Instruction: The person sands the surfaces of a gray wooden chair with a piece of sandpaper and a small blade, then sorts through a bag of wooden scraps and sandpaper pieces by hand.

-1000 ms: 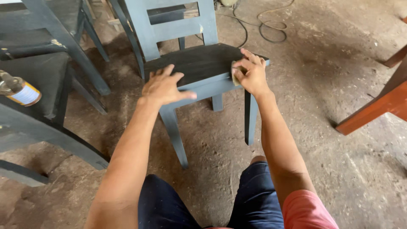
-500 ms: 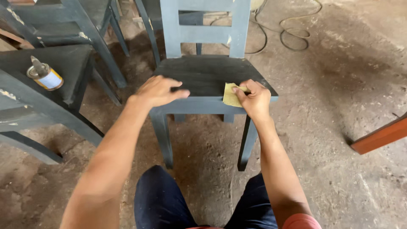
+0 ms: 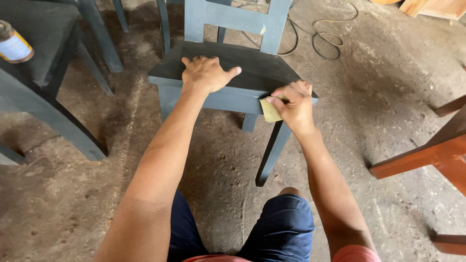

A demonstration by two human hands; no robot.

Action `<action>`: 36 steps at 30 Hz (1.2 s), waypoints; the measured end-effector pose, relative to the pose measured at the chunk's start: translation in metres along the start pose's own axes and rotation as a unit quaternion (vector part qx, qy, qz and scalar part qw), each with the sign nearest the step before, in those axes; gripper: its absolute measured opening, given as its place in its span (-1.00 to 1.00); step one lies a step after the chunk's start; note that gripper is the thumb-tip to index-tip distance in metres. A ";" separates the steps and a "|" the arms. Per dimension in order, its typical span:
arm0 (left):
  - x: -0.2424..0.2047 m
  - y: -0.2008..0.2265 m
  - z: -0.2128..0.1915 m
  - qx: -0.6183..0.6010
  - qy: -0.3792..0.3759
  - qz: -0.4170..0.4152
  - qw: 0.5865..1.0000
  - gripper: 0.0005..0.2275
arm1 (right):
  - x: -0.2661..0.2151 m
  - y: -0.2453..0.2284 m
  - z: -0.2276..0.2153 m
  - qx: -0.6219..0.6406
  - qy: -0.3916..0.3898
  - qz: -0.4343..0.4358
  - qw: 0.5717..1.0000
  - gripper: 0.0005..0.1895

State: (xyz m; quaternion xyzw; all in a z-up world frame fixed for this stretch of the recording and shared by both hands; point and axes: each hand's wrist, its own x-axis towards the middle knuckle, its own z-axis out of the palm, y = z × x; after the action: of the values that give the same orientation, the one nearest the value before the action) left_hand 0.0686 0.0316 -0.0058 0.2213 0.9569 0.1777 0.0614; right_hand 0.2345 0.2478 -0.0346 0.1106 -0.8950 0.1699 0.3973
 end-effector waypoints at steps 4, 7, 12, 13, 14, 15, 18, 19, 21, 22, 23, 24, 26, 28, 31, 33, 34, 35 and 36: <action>-0.003 -0.001 -0.001 0.009 -0.010 0.011 1.000 -0.19 | 0.024 -0.006 0.021 -0.039 0.006 -0.100 0.994 -0.78; 0.000 -0.002 -0.002 0.034 -0.018 0.024 0.999 -0.21 | 0.032 0.001 0.011 -0.079 -0.046 -0.177 0.980 -0.79; 0.010 -0.003 -0.001 0.053 -0.009 0.025 0.998 -0.21 | 0.032 -0.001 0.009 -0.088 -0.028 -0.191 0.977 -0.82; 0.012 -0.004 0.000 0.048 -0.016 0.017 0.999 -0.22 | 0.032 -0.002 0.012 -0.093 -0.026 -0.186 0.978 -0.82; 0.015 -0.004 0.000 0.049 -0.016 0.020 0.998 -0.22 | 0.035 -0.003 0.016 -0.098 -0.041 -0.202 0.974 -0.82; 0.017 -0.005 0.000 0.049 -0.014 0.015 0.999 -0.31 | 0.036 -0.002 0.017 -0.102 -0.057 -0.217 0.969 -0.81; 0.021 -0.007 0.004 0.048 -0.018 0.006 0.999 -0.40 | 0.034 0.008 -0.001 -0.118 -0.068 -0.220 0.966 -0.81; 0.023 -0.006 0.004 0.049 -0.021 0.007 0.999 -0.40 | 0.033 0.008 0.002 -0.119 -0.066 -0.220 0.966 -0.81; 0.024 -0.007 0.003 0.045 -0.017 0.008 0.999 -0.41 | 0.035 0.006 0.010 -0.099 -0.051 -0.158 0.981 -0.80; 0.022 -0.007 0.004 0.048 -0.017 0.008 0.999 -0.42 | 0.036 0.003 0.018 -0.098 -0.052 -0.159 0.981 -0.80; 0.019 -0.006 0.004 0.047 -0.017 0.006 0.999 -0.42 | 0.039 -0.001 0.030 -0.082 -0.063 -0.182 0.978 -0.80; 0.019 -0.007 0.002 0.049 -0.023 0.009 0.998 -0.44 | 0.044 -0.003 0.039 -0.066 -0.071 -0.206 0.974 -0.79; 0.018 -0.007 0.001 0.052 -0.030 0.011 0.998 -0.46 | 0.045 0.002 0.035 -0.098 -0.070 -0.212 0.970 -0.80; 0.020 -0.006 -0.002 0.044 -0.018 0.015 0.999 -0.49 | 0.040 0.008 0.023 -0.134 -0.067 -0.216 0.965 -0.79; 0.020 -0.005 -0.002 0.057 -0.019 0.016 0.998 -0.49 | 0.034 0.008 0.019 -0.081 -0.058 -0.120 0.988 -0.78; 0.020 -0.004 -0.004 0.060 -0.016 0.015 0.998 -0.49 | 0.040 0.001 0.041 -0.079 -0.033 -0.171 0.982 -0.79; 0.020 -0.005 -0.005 0.061 -0.014 0.013 0.998 -0.50 | 0.043 0.001 0.041 -0.078 -0.032 -0.170 0.982 -0.79; 0.021 -0.004 -0.005 0.062 -0.014 0.012 0.998 -0.50 | 0.047 0.003 0.041 -0.079 -0.057 -0.183 0.978 -0.79; 0.022 -0.002 -0.005 0.056 -0.011 0.014 0.998 -0.50 | 0.047 0.003 0.040 -0.081 -0.083 -0.194 0.974 -0.80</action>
State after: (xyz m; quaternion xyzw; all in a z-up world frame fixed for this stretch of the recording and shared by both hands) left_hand 0.0465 0.0379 -0.0026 0.2400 0.9614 0.1218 0.0570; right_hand 0.1756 0.2323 -0.0248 0.2635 -0.8972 0.0065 0.3545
